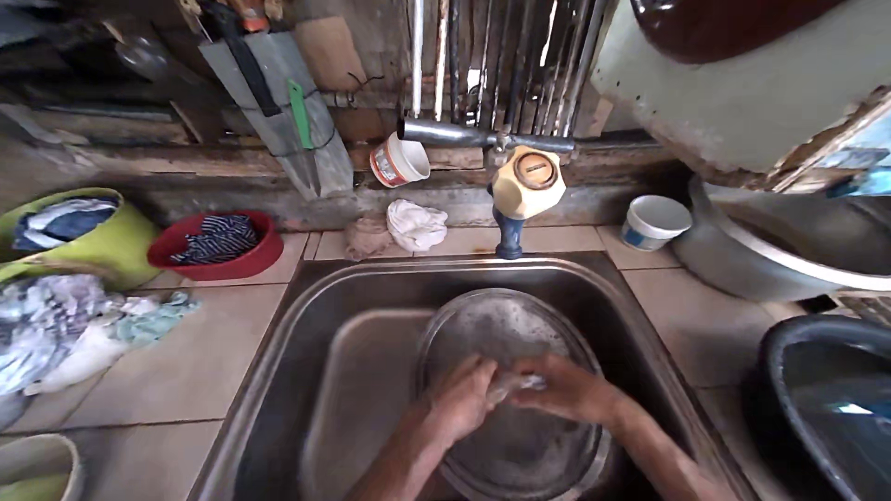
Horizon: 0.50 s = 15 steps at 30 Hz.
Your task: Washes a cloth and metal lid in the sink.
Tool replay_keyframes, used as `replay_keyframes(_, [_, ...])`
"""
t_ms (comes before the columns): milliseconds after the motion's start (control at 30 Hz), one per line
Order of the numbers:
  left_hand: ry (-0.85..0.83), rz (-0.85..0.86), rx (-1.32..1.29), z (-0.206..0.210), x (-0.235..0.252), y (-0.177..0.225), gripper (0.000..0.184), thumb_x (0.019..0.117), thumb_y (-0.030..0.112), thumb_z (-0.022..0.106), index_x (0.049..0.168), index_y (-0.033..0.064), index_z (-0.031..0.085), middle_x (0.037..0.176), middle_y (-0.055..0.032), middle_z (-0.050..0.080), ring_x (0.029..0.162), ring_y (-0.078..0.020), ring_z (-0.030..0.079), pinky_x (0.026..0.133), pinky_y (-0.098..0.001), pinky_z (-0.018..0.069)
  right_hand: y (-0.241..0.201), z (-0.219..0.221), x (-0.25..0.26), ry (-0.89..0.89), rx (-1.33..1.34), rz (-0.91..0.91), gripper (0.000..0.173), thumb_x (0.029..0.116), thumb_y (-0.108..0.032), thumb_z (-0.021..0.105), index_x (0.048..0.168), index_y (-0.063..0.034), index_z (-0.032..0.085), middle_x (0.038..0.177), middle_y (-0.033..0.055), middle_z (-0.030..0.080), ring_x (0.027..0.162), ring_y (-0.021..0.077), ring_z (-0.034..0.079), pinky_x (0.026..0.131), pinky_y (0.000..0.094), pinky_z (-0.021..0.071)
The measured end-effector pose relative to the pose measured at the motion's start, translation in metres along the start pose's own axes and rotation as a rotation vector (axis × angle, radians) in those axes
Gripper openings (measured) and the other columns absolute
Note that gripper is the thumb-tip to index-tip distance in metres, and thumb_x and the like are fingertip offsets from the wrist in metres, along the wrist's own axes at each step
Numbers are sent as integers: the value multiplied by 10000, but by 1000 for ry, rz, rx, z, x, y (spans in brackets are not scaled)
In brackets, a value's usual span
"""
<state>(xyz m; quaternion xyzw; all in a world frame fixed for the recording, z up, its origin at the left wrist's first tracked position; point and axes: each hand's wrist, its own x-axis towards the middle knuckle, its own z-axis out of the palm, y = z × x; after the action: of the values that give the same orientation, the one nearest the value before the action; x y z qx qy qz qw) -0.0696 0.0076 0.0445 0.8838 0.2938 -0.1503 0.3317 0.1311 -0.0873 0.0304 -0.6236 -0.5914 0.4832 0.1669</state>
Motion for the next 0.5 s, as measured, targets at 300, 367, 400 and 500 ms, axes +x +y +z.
replay_keyframes(300, [-71,-43,-77,33,32,-22,623,880,258,793,1433,92,561,1430,-164,577,1325,-333,555,1106,-542,449,12,35,35,-3,-88,267,334,1050,-210,547,1297,-7,643,1246,228,658,1168,355,630,1046,545,467])
replay_keyframes(367, [160,162,-444,4,20,-10,847,725,287,925,1441,74,527,1324,-128,641,1213,-230,625,1063,-433,505,-27,6,19,111,32,58,299,1053,-222,542,1178,6,691,1087,173,702,1006,257,671,952,463,526])
replay_keyframes(400, [264,269,-665,-3,15,-2,867,677,232,945,1418,70,527,1237,-92,679,1130,-167,660,1010,-374,546,-52,-9,8,184,75,-38,271,1043,-235,555,1091,-24,717,977,109,705,900,184,667,865,401,550])
replay_keyframes(500, [404,396,-1021,-2,15,9,713,639,95,915,1272,30,593,1060,-12,737,983,-60,709,908,-280,604,-122,-46,-33,438,157,-364,185,1005,-241,613,888,-146,721,700,-40,614,582,47,539,519,220,454])
